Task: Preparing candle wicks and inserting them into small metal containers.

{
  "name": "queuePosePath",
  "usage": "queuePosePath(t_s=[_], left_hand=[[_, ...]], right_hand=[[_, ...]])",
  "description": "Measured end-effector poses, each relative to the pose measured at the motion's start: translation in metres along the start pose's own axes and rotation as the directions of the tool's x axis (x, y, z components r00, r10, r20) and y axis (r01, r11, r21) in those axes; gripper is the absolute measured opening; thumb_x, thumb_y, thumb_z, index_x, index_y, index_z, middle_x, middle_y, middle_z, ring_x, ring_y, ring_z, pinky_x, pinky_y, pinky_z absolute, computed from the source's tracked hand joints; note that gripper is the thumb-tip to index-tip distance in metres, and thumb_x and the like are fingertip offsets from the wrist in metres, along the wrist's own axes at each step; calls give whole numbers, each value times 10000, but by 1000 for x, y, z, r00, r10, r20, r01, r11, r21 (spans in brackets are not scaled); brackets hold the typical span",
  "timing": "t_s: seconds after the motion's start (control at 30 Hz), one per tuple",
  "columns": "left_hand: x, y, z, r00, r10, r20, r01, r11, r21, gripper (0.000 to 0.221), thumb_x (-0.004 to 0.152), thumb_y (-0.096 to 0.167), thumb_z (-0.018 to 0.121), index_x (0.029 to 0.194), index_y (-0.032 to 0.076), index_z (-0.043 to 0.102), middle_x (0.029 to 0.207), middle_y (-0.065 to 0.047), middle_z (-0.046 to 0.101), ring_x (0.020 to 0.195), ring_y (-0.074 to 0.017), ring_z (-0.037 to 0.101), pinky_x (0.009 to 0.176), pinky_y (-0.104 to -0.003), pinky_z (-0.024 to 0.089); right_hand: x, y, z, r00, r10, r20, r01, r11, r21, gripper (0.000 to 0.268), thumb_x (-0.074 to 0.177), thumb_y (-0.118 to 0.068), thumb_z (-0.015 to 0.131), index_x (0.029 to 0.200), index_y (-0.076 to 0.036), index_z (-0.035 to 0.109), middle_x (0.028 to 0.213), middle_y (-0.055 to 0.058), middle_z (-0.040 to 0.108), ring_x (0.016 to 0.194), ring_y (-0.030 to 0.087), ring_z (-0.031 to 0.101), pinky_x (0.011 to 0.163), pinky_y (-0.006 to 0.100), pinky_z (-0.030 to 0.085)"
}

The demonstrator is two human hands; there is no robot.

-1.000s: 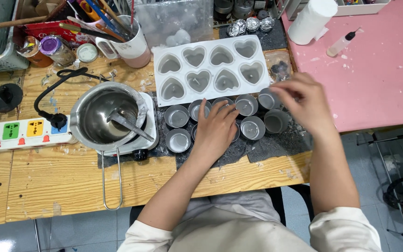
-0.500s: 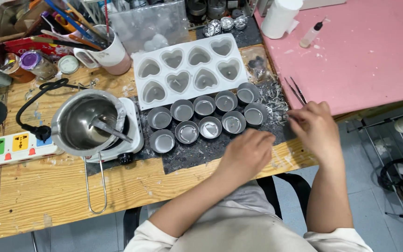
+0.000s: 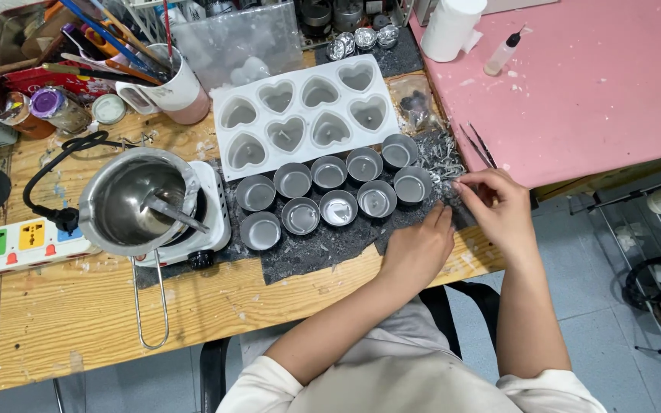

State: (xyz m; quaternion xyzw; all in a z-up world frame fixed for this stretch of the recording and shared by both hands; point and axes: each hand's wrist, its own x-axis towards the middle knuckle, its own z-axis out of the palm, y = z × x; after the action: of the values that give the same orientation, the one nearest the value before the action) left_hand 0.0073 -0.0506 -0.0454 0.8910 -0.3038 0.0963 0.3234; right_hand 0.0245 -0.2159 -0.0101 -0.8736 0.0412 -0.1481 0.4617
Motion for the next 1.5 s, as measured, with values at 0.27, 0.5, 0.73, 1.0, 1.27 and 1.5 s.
queuePosePath(t_s=[0.27,0.5,0.73,1.0,1.27,1.5], left_hand=[[0,18,-77,975,-184,-124,119,905,-409,328,998,217,631,1303,106,582,1373,-121,661,747,-271,762,624,-373,603],[-3,-8,-81,986,-38,-162,-37,899,-437,311,972,246,745,1276,185,733,1151,-39,767,902,-195,760,753,-309,608],[-3,-8,-88,974,-173,-144,42,768,-639,255,946,173,763,1196,124,755,1077,-68,767,822,-141,752,701,-254,605],[-3,-21,-82,969,-228,-99,86,682,-727,235,945,131,767,1177,97,766,1041,-58,782,820,-105,740,686,-244,597],[3,-25,-88,967,-239,-89,97,665,-741,335,918,157,769,1245,105,719,1167,-73,752,940,-132,748,748,-248,621],[21,-28,-104,966,-227,-123,105,783,-614,275,929,202,773,1189,112,763,1139,-84,781,890,-161,776,753,-278,623]], right_hand=[[-13,8,-12,977,-3,214,-136,762,633,70,977,13,671,1044,-5,664,1035,63,722,959,117,686,868,244,557],[-24,21,-9,939,-16,343,-276,557,783,64,978,41,689,1027,33,729,1041,100,693,764,90,580,606,205,438],[-30,-32,-4,966,-247,82,169,834,525,148,890,91,750,1012,10,729,1004,82,679,888,89,635,729,205,482],[-28,-50,-6,951,-304,54,280,923,266,146,875,54,781,1007,-8,768,950,59,695,787,59,599,651,189,440],[-9,-62,-12,943,-313,114,296,944,144,144,876,16,786,1007,-45,773,955,23,687,722,36,547,603,187,395],[26,-73,-20,903,-362,232,344,932,115,160,853,-17,802,1005,-62,780,909,-1,622,736,62,545,595,219,388]])
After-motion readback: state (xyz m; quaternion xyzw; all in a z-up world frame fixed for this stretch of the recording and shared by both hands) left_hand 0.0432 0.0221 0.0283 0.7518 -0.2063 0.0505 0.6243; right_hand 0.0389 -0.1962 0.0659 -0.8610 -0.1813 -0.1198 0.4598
